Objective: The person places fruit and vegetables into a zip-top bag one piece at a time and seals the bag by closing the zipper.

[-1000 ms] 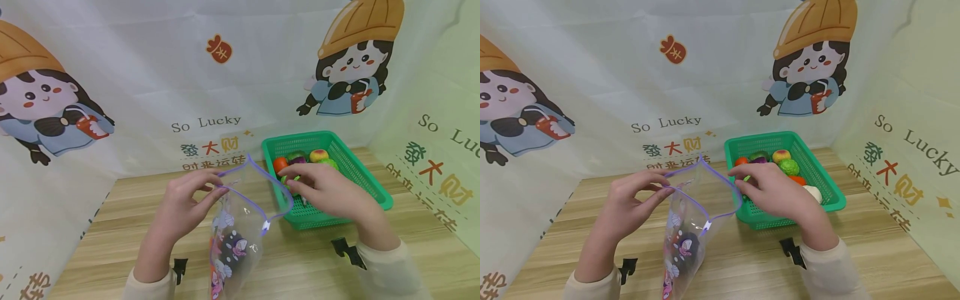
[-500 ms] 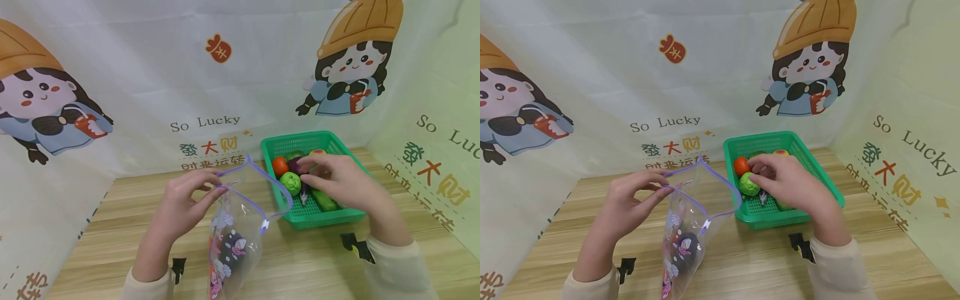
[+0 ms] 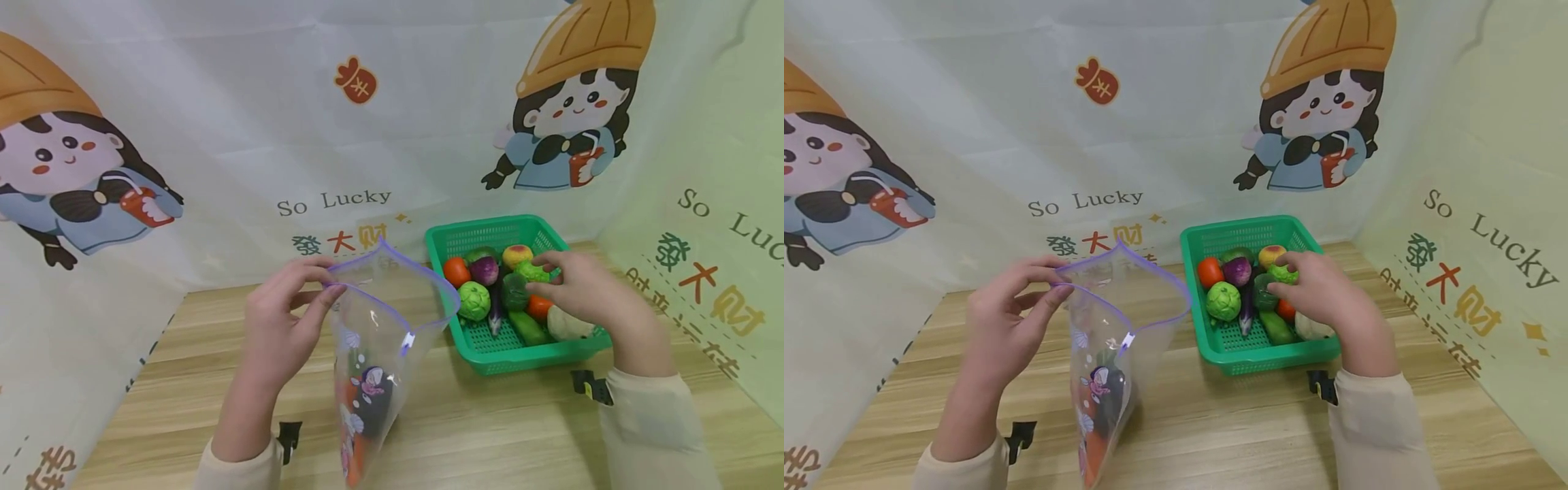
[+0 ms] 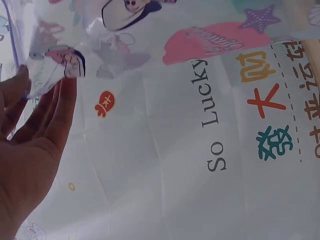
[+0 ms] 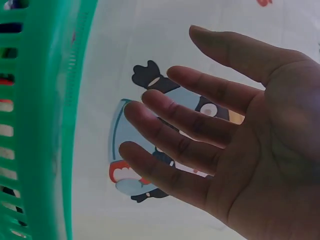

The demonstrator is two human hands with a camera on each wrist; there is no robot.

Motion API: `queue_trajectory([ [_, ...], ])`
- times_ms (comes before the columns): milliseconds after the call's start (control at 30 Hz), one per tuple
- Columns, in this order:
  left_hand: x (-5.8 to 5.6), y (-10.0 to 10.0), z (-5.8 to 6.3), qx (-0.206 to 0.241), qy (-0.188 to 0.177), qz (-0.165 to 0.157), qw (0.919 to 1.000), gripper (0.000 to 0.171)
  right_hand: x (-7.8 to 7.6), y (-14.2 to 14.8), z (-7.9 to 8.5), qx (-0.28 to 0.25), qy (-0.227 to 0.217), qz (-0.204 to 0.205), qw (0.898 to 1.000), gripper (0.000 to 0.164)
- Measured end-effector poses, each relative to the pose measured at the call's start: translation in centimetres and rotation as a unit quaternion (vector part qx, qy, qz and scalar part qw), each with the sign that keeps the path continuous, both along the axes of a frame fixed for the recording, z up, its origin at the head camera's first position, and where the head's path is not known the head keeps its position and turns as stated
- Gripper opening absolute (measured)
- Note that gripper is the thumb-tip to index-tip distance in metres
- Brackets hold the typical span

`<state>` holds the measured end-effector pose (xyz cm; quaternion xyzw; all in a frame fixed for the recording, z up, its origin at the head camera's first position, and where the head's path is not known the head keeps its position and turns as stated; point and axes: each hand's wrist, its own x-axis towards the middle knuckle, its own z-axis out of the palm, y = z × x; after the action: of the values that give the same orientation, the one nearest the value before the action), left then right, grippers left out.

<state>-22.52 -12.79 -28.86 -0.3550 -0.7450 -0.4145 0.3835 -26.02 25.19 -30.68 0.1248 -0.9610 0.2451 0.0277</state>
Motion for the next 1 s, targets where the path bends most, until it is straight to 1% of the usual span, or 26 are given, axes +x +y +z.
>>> queue_trajectory([
  [67, 0.6, 0.3, 0.8, 0.026, 0.014, 0.010, 0.9995, 0.016, -0.2, 0.2, -0.2, 0.001, -0.009, -0.001, 1.000, 0.052],
  [133, 0.6, 0.3, 1.0, 0.052, 0.025, 0.015, 0.9982, 0.015, -0.3, 0.5, -0.4, 0.004, -0.014, -0.001, 1.000, 0.052],
  [200, 0.3, 0.0, 0.8, 0.070, 0.030, 0.014, 0.9970, 0.015, -0.5, 0.7, -0.6, 0.011, -0.023, 0.000, 1.000, 0.054],
  [267, -0.3, -0.4, 0.3, 0.076, 0.024, 0.007, 0.9968, 0.014, -0.7, 1.0, -1.0, 0.024, -0.035, -0.001, 0.999, 0.057],
  [300, -0.7, -0.6, 0.0, 0.074, 0.020, 0.004, 0.9970, 0.014, -0.8, 1.2, -1.3, 0.029, -0.041, -0.002, 0.999, 0.058],
  [400, -1.0, -0.7, -0.5, 0.054, 0.008, 0.003, 0.9985, 0.014, -1.2, 1.6, -2.0, 0.045, -0.057, -0.013, 0.997, 0.063],
  [500, -1.2, -0.6, -0.8, 0.036, 0.004, 0.005, 0.9993, 0.014, -1.5, 1.9, -2.6, 0.053, -0.066, -0.025, 0.996, 0.066],
  [600, -1.0, -0.4, -0.7, 0.028, 0.002, 0.004, 0.9996, 0.016, -1.6, 2.2, -3.0, 0.056, -0.075, -0.029, 0.995, 0.067],
  [700, -0.5, -0.1, -0.2, 0.020, -0.007, -0.005, 0.9998, 0.016, -1.7, 2.2, -3.1, 0.056, -0.095, -0.028, 0.994, 0.067],
  [767, -0.3, 0.0, 0.0, 0.010, -0.020, -0.007, 0.9997, 0.015, -1.7, 2.2, -3.3, 0.055, -0.114, -0.027, 0.992, 0.069],
  [833, -0.3, -0.1, -0.1, -0.005, -0.032, -0.005, 0.9995, 0.014, -1.7, 2.2, -3.5, 0.054, -0.141, -0.031, 0.988, 0.072],
  [933, -0.8, -0.6, -0.8, -0.020, -0.050, 0.013, 0.9984, 0.010, -1.6, 2.2, -3.8, 0.064, -0.170, -0.038, 0.983, 0.072],
  [1000, -1.2, -0.9, -1.1, -0.013, -0.076, 0.044, 0.9961, 0.006, -1.5, 2.2, -3.9, 0.078, -0.178, -0.042, 0.980, 0.068],
])
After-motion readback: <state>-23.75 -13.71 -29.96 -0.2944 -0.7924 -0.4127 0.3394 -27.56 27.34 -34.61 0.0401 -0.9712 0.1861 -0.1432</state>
